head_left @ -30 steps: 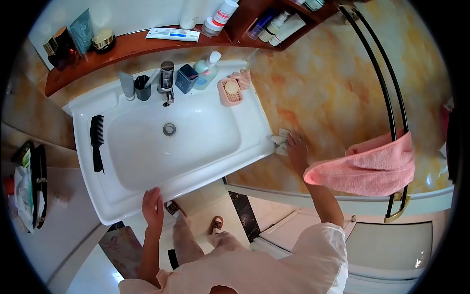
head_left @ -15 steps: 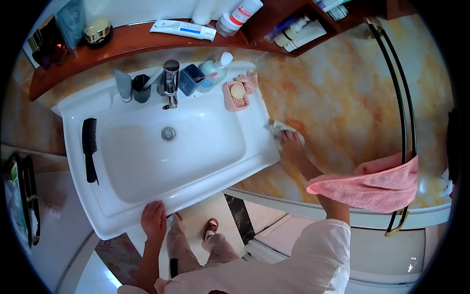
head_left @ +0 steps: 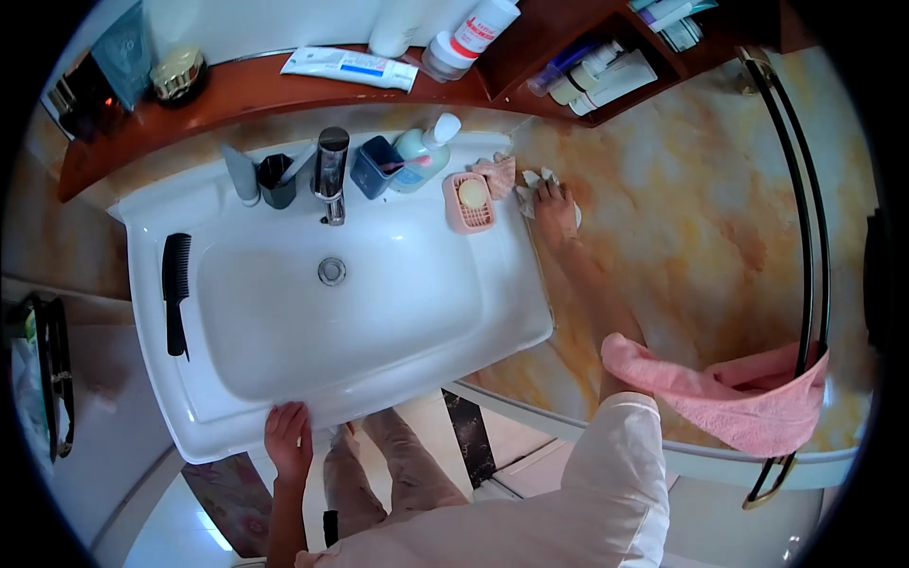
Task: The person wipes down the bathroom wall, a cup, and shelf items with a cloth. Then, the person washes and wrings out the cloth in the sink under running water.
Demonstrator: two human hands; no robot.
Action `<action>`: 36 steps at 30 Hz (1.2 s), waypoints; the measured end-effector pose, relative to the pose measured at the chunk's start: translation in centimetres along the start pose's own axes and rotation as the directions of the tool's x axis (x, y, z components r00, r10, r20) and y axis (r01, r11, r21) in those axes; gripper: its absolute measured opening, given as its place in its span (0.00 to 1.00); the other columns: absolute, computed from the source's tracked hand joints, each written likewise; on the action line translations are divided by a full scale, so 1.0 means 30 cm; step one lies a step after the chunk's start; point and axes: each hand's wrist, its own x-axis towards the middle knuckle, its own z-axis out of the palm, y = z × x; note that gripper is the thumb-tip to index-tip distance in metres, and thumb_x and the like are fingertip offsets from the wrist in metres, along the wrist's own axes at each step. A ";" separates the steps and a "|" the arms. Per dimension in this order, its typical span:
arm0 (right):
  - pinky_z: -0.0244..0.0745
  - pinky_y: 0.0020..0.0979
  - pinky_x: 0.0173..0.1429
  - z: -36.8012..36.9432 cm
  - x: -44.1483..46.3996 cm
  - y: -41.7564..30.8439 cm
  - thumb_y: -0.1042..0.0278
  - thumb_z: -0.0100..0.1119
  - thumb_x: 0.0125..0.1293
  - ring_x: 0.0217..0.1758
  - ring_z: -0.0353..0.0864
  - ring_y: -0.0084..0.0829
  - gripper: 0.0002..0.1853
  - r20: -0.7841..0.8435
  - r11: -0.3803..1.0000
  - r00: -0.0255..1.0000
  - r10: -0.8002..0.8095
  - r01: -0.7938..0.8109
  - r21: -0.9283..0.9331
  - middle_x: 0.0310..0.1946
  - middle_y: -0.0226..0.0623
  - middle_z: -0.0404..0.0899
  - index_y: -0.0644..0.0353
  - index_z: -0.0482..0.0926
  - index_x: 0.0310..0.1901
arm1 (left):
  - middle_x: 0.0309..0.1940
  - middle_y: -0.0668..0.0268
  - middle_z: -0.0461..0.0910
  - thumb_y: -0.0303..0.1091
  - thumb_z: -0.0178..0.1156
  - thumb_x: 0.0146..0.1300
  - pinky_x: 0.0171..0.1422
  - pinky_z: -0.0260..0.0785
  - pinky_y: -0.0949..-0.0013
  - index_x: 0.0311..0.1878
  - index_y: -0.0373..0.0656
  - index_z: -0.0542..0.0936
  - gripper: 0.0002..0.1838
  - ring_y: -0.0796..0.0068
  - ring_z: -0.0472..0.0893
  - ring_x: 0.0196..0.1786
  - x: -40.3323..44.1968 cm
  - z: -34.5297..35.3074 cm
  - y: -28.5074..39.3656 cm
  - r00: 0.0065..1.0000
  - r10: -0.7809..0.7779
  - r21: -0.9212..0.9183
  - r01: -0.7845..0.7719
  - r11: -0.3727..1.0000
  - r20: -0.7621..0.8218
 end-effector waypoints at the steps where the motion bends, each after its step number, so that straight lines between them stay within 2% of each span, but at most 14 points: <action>1: 0.65 0.40 0.57 0.008 0.031 0.004 0.69 0.52 0.55 0.55 0.71 0.33 0.14 0.015 0.998 0.999 0.036 -0.036 0.049 0.50 0.34 0.75 0.57 0.79 0.44 | 0.43 0.58 0.80 0.21 0.57 0.52 0.61 0.65 0.52 0.41 0.38 0.80 0.12 0.54 0.77 0.49 0.013 0.008 0.001 1.000 -0.011 -0.017 0.011 1.000 -0.019; 2: 0.66 0.39 0.55 -0.005 0.046 0.020 0.69 0.52 0.55 0.54 0.72 0.33 0.14 0.033 0.993 0.997 0.067 -0.070 0.097 0.49 0.33 0.75 0.57 0.79 0.43 | 0.43 0.57 0.80 0.21 0.57 0.52 0.61 0.65 0.52 0.42 0.38 0.80 0.12 0.53 0.77 0.49 0.019 0.002 0.017 0.999 -0.022 -0.046 0.021 0.999 -0.036; 5: 0.68 0.39 0.50 -0.126 0.067 0.104 0.70 0.52 0.55 0.52 0.73 0.33 0.12 -0.281 0.946 0.944 0.171 -0.078 0.315 0.46 0.32 0.76 0.57 0.79 0.40 | 0.43 0.56 0.79 0.21 0.58 0.52 0.59 0.66 0.53 0.42 0.38 0.79 0.13 0.51 0.77 0.48 0.075 0.040 0.114 0.996 -0.055 -0.191 0.041 0.981 -0.067; 8: 0.68 0.40 0.49 -0.252 0.156 0.219 0.70 0.52 0.55 0.53 0.73 0.35 0.12 -0.308 0.950 0.916 0.256 -0.179 0.255 0.47 0.33 0.76 0.58 0.79 0.41 | 0.42 0.56 0.79 0.21 0.58 0.52 0.49 0.71 0.58 0.44 0.39 0.78 0.14 0.53 0.78 0.46 0.186 0.180 0.238 1.000 -0.008 -0.366 0.000 0.931 -0.019; 11: 0.64 0.41 0.55 -0.115 0.232 0.197 0.66 0.51 0.55 0.56 0.69 0.36 0.15 -0.022 0.998 0.998 0.064 -0.064 0.017 0.48 0.37 0.75 0.61 0.80 0.41 | 0.39 0.57 0.80 0.21 0.60 0.51 0.47 0.73 0.60 0.42 0.40 0.79 0.13 0.55 0.80 0.43 0.278 0.317 0.360 0.999 0.033 -0.471 -0.030 0.882 -0.001; 14: 0.63 0.39 0.56 -0.020 0.274 0.117 0.65 0.50 0.56 0.54 0.69 0.37 0.13 -0.221 0.992 0.975 -0.034 0.006 -0.128 0.47 0.35 0.75 0.60 0.80 0.40 | 0.37 0.57 0.81 0.21 0.61 0.52 0.45 0.73 0.61 0.41 0.41 0.80 0.12 0.56 0.80 0.41 0.288 0.372 0.414 0.999 0.019 -0.531 0.005 0.848 0.039; 15: 0.61 0.38 0.59 0.032 0.309 0.102 0.64 0.50 0.56 0.54 0.69 0.35 0.12 -0.250 0.996 0.968 -0.030 0.009 -0.086 0.45 0.35 0.76 0.59 0.81 0.37 | 0.36 0.58 0.81 0.21 0.61 0.52 0.45 0.73 0.61 0.40 0.41 0.80 0.11 0.56 0.81 0.40 0.279 0.382 0.413 0.998 0.012 -0.541 0.022 0.841 0.060; 18: 0.61 0.36 0.59 0.097 0.390 0.077 0.65 0.50 0.56 0.54 0.69 0.34 0.12 -0.025 0.998 0.998 -0.060 0.061 0.029 0.44 0.34 0.77 0.57 0.82 0.37 | 0.35 0.58 0.81 0.21 0.59 0.53 0.44 0.74 0.61 0.40 0.41 0.80 0.10 0.57 0.81 0.39 0.204 0.403 0.352 0.993 -0.049 -0.476 0.093 0.875 0.104; 23: 0.61 0.34 0.57 0.089 0.323 0.038 0.66 0.51 0.57 0.53 0.69 0.31 0.11 0.072 0.989 0.987 -0.143 0.141 0.034 0.41 0.30 0.78 0.54 0.82 0.37 | 0.34 0.58 0.82 0.20 0.57 0.54 0.41 0.74 0.63 0.39 0.39 0.80 0.09 0.57 0.81 0.37 0.130 0.321 0.285 0.988 -0.117 -0.451 0.149 0.880 0.097; 25: 0.61 0.35 0.57 0.069 0.233 0.019 0.65 0.51 0.57 0.53 0.69 0.31 0.10 0.037 0.982 0.985 -0.168 0.163 0.094 0.41 0.28 0.78 0.53 0.82 0.37 | 0.33 0.58 0.82 0.19 0.56 0.55 0.41 0.73 0.64 0.39 0.38 0.80 0.09 0.58 0.81 0.37 0.103 0.287 0.273 0.981 -0.180 -0.468 0.194 0.862 0.075; 28: 0.61 0.35 0.58 0.134 0.100 -0.013 0.65 0.51 0.58 0.53 0.69 0.30 0.11 0.083 0.990 0.988 -0.133 0.129 0.055 0.42 0.28 0.76 0.52 0.82 0.39 | 0.33 0.57 0.82 0.19 0.56 0.56 0.42 0.73 0.65 0.39 0.37 0.80 0.08 0.58 0.81 0.36 0.062 0.227 0.249 0.973 -0.230 -0.466 0.218 0.858 0.030; 30: 0.60 0.35 0.58 0.127 -0.035 -0.029 0.65 0.50 0.59 0.54 0.68 0.30 0.11 0.175 0.977 0.966 -0.193 0.205 -0.051 0.45 0.28 0.75 0.51 0.82 0.39 | 0.32 0.57 0.82 0.20 0.56 0.57 0.41 0.73 0.65 0.39 0.36 0.80 0.08 0.59 0.81 0.36 0.036 0.194 0.227 0.972 -0.235 -0.466 0.207 0.860 -0.002; 32: 0.61 0.38 0.58 0.136 -0.185 -0.045 0.66 0.52 0.56 0.53 0.69 0.30 0.11 0.229 0.971 0.944 -0.238 0.236 0.037 0.44 0.28 0.76 0.53 0.82 0.38 | 0.32 0.57 0.82 0.21 0.56 0.58 0.41 0.73 0.65 0.40 0.36 0.80 0.08 0.59 0.81 0.35 0.009 0.166 0.193 0.974 -0.226 -0.471 0.187 0.862 -0.028; 36: 0.60 0.39 0.59 -0.008 -0.464 -0.049 0.64 0.55 0.54 0.56 0.67 0.30 0.14 0.374 0.966 0.892 -0.255 0.251 0.061 0.48 0.29 0.74 0.51 0.82 0.42 | 0.32 0.57 0.82 0.23 0.57 0.59 0.41 0.72 0.66 0.41 0.36 0.80 0.07 0.62 0.81 0.35 -0.021 0.094 0.150 0.962 -0.273 -0.501 0.226 0.835 -0.021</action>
